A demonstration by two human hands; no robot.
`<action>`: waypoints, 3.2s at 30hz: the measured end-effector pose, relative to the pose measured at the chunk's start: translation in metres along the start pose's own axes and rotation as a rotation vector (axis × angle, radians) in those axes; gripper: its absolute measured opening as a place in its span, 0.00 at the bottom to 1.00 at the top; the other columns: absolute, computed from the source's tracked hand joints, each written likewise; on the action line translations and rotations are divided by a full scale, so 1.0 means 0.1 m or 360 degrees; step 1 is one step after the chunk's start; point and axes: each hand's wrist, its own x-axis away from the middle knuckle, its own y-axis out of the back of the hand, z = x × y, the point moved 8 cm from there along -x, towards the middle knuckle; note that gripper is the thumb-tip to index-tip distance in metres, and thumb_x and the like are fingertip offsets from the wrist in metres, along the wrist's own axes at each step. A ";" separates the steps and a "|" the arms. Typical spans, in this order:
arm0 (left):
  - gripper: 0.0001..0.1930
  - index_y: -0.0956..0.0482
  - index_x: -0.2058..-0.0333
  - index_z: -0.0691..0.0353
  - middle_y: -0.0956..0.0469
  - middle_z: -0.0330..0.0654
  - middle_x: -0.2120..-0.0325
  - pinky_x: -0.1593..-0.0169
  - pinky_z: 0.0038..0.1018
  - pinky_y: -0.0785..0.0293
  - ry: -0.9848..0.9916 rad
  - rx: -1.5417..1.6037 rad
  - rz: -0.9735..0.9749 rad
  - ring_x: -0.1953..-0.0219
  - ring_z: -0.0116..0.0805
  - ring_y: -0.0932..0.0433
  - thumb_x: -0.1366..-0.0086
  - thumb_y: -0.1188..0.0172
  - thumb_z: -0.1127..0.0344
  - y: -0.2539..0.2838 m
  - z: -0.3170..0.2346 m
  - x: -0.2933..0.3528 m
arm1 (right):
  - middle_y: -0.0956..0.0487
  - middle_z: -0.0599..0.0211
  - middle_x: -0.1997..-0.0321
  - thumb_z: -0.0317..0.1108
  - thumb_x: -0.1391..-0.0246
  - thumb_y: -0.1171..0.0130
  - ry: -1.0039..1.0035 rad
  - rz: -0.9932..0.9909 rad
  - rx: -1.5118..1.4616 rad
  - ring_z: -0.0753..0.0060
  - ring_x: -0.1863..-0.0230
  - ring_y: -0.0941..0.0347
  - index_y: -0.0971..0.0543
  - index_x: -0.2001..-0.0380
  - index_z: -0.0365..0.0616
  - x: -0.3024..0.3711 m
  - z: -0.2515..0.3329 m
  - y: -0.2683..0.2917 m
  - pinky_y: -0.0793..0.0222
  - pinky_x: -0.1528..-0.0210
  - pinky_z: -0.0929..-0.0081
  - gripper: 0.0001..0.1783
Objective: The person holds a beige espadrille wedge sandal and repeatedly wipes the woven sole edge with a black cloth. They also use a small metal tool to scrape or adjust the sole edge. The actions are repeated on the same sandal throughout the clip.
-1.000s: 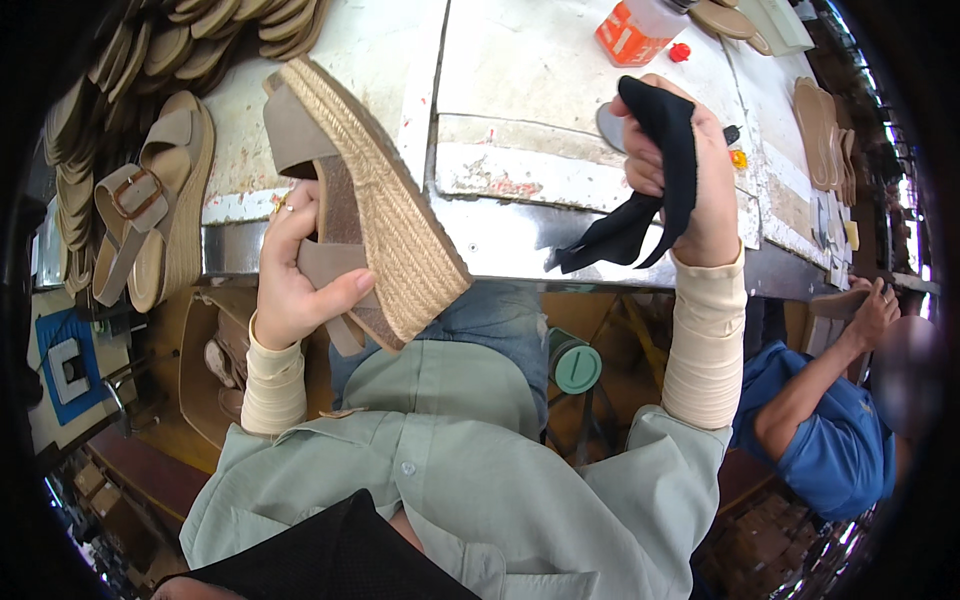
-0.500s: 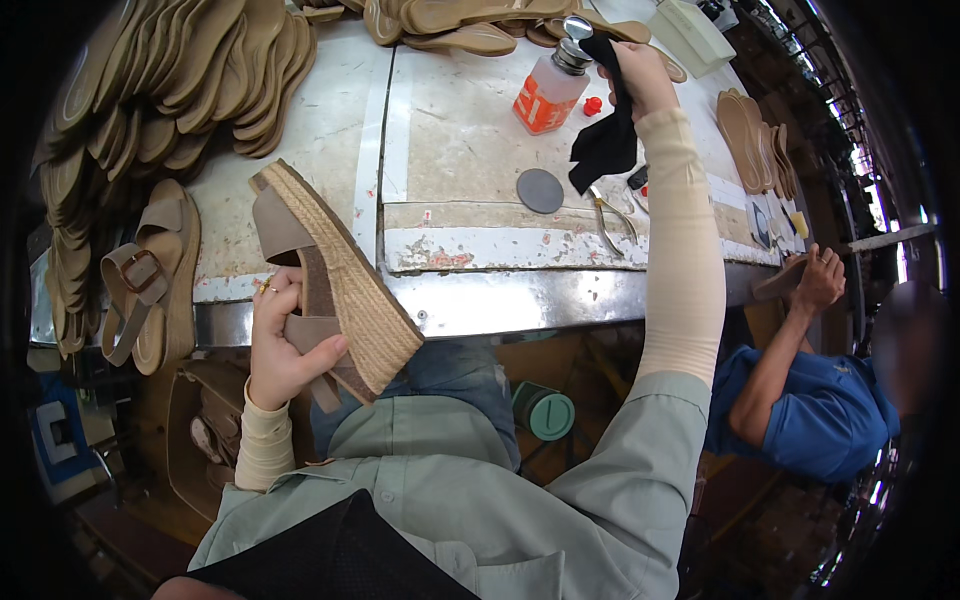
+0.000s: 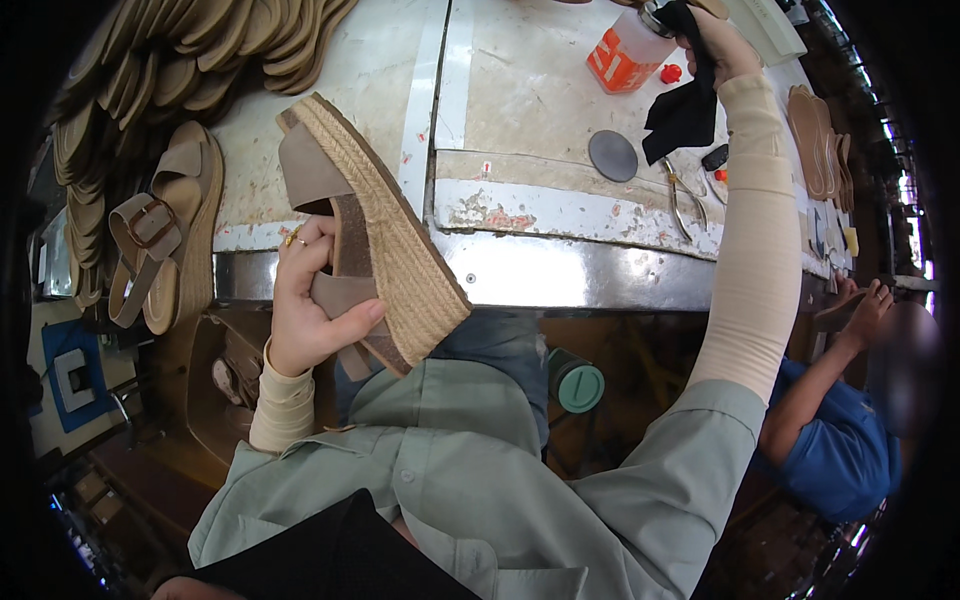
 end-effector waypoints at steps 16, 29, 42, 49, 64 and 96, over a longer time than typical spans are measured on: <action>0.23 0.33 0.78 0.61 0.29 0.42 0.65 0.53 0.35 0.49 0.0009 -0.0195 -0.0034 0.62 0.39 0.31 0.67 0.28 0.56 -0.06 -0.09 -0.04 | 0.27 0.75 0.77 0.16 0.57 0.45 0.0544 0.0508 -0.0131 0.86 0.72 0.32 0.27 0.77 0.37 2.68 0.18 -2.61 0.36 0.70 0.83 0.05; 0.23 0.29 0.74 0.61 0.30 0.41 0.64 0.55 0.35 0.48 -0.0056 -0.0245 -0.0105 0.62 0.37 0.31 0.68 0.29 0.57 -0.06 -0.14 -0.05 | 0.28 0.67 0.83 0.22 0.59 0.37 0.0265 0.0508 0.0115 0.84 0.76 0.36 0.29 0.82 0.33 2.67 -0.08 -3.05 0.38 0.74 0.78 0.09; 0.23 0.28 0.74 0.60 0.30 0.41 0.66 0.56 0.37 0.49 -0.0118 -0.0230 -0.0167 0.63 0.38 0.31 0.68 0.29 0.57 -0.06 -0.14 -0.05 | 0.30 0.73 0.84 0.20 0.61 0.39 0.0141 0.0472 0.0074 0.87 0.77 0.38 0.29 0.83 0.37 2.65 -0.13 -3.05 0.41 0.76 0.81 0.08; 0.23 0.28 0.74 0.60 0.30 0.41 0.66 0.55 0.37 0.49 -0.0122 -0.0250 -0.0153 0.63 0.39 0.31 0.69 0.30 0.57 -0.06 -0.15 -0.05 | 0.29 0.75 0.83 0.20 0.59 0.39 0.0111 0.0500 0.0002 0.88 0.77 0.38 0.29 0.82 0.37 2.65 -0.12 -3.05 0.41 0.77 0.82 0.08; 0.23 0.28 0.74 0.60 0.29 0.40 0.65 0.53 0.37 0.48 -0.0111 -0.0235 -0.0222 0.62 0.37 0.31 0.69 0.30 0.57 -0.05 -0.15 -0.04 | 0.28 0.75 0.82 0.19 0.58 0.40 0.0230 0.0477 0.0109 0.89 0.76 0.37 0.29 0.80 0.37 2.66 -0.10 -3.07 0.41 0.77 0.84 0.07; 0.22 0.29 0.75 0.60 0.30 0.39 0.66 0.54 0.36 0.49 -0.0121 -0.0268 -0.0183 0.63 0.36 0.31 0.68 0.30 0.56 -0.07 -0.13 -0.04 | 0.28 0.76 0.82 0.20 0.53 0.39 0.0298 0.0381 0.0118 0.90 0.78 0.37 0.29 0.78 0.38 2.66 -0.12 -3.04 0.41 0.77 0.84 0.09</action>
